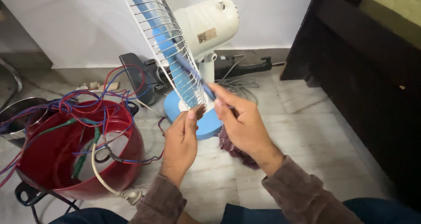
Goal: The person cleans a standing electric fan using a toothbrush and a cloth. They scrub the fan's metal cage and blades with the toothbrush, then wipe the components with a cloth. The person also removes the front cage to clean the blades more thoroughly.
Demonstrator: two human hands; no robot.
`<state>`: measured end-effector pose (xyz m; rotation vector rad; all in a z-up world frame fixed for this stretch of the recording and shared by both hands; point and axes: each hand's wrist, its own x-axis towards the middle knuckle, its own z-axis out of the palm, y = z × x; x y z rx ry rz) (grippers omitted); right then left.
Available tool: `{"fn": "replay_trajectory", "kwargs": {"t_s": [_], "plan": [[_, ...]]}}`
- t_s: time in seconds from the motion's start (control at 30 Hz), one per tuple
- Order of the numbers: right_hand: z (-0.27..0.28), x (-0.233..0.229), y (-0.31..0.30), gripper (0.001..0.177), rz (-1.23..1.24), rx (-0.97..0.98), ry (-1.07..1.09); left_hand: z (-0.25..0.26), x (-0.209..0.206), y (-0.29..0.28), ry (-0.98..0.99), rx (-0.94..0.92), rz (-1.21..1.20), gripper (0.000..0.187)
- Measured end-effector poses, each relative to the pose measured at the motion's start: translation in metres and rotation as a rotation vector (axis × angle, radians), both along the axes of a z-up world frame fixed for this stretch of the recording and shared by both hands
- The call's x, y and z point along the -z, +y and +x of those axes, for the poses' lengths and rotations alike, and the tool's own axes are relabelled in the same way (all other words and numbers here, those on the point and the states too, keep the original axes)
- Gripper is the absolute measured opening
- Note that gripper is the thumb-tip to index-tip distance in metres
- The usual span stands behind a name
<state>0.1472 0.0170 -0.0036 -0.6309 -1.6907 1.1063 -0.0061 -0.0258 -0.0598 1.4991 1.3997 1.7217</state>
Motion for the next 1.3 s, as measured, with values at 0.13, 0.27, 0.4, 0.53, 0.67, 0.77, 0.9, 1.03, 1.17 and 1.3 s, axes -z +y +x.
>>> {"fn": "replay_trajectory", "kwargs": {"t_s": [0.13, 0.27, 0.4, 0.53, 0.67, 0.77, 0.9, 1.03, 1.17, 1.3], "plan": [[-0.001, -0.006, 0.000, 0.040, 0.059, 0.116, -0.069, 0.000, -0.004, -0.003, 0.027, -0.024, -0.046, 0.041], [0.000, -0.005, 0.006, 0.040, 0.039, 0.094, -0.044, 0.000, -0.003, -0.002, 0.034, -0.033, -0.046, 0.040], [0.007, 0.002, 0.004, 0.042, 0.037, 0.001, -0.056, -0.001, -0.002, 0.001, 0.013, -0.019, -0.057, 0.040], [-0.004, 0.006, 0.007, 0.039, 0.044, 0.075, 0.029, -0.001, -0.003, 0.002, 0.064, 0.015, 0.072, 0.039], [0.000, 0.007, 0.008, 0.041, 0.023, 0.066, 0.021, 0.003, -0.007, 0.004, 0.061, -0.003, -0.038, 0.039], [0.001, 0.007, 0.014, 0.041, -0.007, 0.091, 0.010, 0.002, -0.008, 0.005, 0.096, -0.020, -0.068, 0.039], [0.010, 0.006, 0.012, 0.044, -0.018, -0.038, 0.005, 0.000, -0.008, 0.009, 0.073, 0.023, -0.013, 0.039], [0.004, 0.002, 0.016, 0.042, -0.063, 0.045, 0.008, -0.004, -0.004, 0.009, 0.130, 0.010, -0.041, 0.038], [0.009, -0.001, 0.015, 0.042, -0.064, 0.014, -0.033, -0.003, -0.003, 0.013, 0.083, 0.018, -0.048, 0.038], [0.008, -0.002, 0.016, 0.038, -0.058, 0.052, -0.032, -0.006, -0.005, 0.010, 0.182, -0.037, -0.164, 0.037]]}}
